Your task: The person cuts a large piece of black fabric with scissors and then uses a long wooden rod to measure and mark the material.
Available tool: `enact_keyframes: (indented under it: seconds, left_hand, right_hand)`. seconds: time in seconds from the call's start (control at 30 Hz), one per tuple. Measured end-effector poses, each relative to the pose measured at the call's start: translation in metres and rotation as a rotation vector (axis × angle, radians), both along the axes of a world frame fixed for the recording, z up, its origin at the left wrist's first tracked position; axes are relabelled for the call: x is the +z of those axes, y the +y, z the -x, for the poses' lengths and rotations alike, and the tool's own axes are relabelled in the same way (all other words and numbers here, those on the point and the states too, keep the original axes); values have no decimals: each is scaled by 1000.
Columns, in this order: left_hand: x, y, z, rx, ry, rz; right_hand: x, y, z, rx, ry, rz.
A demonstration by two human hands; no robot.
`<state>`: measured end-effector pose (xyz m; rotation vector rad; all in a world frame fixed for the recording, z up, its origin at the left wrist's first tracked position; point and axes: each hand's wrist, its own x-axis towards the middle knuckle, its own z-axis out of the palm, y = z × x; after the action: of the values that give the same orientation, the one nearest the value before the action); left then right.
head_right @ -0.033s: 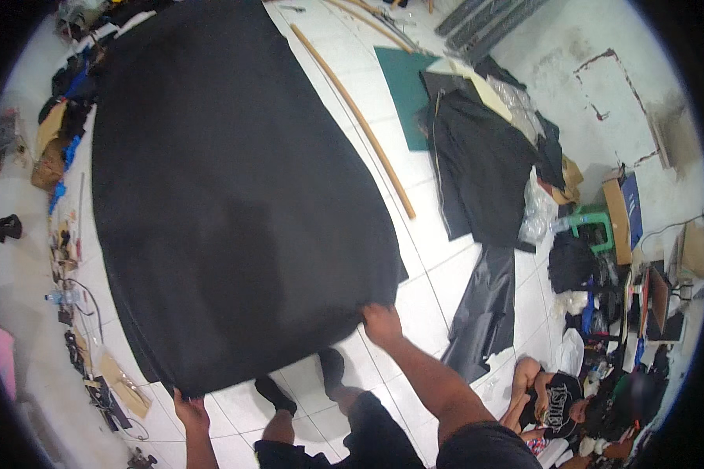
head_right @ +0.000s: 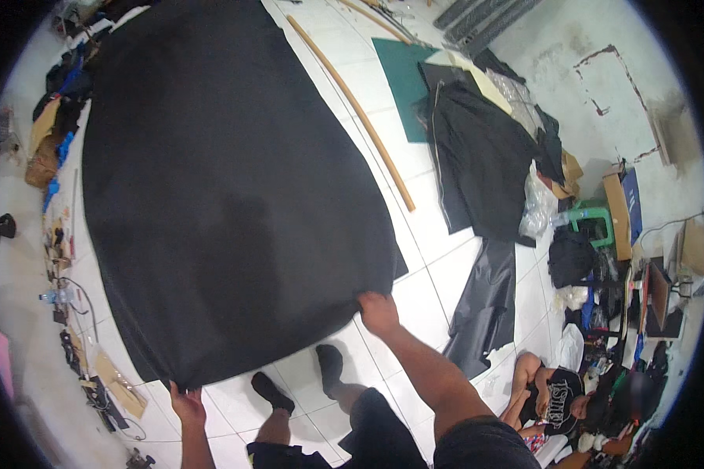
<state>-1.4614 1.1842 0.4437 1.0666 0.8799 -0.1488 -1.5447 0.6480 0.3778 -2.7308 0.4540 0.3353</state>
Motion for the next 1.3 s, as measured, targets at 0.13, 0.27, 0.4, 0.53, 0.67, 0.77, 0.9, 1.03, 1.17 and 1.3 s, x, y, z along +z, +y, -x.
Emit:
enact_keyframes:
  seconds: [0.13, 0.27, 0.4, 0.53, 0.67, 0.77, 0.9, 1.03, 1.17, 1.3]
  left_hand:
    - [-128, -2, -38, -273, -2, -24]
    - [-231, -2, -75, -387, 75, -126]
    - [-300, 2, -105, -500, -41, -77]
    - [-350, -12, -115, -635, -94, -170]
    - [-392, 33, -113, -698, 12, 65]
    - [-393, 47, -114, -422, 134, -99]
    - [-431, 117, -118, -227, 149, -166]
    - [-446, 132, -99, -61, 35, -78]
    - [-448, 124, -74, -67, -30, -252]
    - [-440, 97, -69, -212, 40, 102]
  right_hand:
    - [-107, -26, -50, 1, -65, 42]
    - [-173, -33, -88, -12, -202, 121]
    - [-233, -33, -118, -29, -359, 124]
    - [-272, -51, -104, 3, -414, 184]
    - [-289, -63, -99, 67, -358, 154]
    - [-287, -62, -80, 2, -371, 165]
    - [-282, -58, -68, 43, -266, 176]
    - [-246, -14, -67, 184, -200, 136]
    - [-206, 101, -75, 335, -388, -301]
    - [-214, 151, -86, 645, -445, -41]
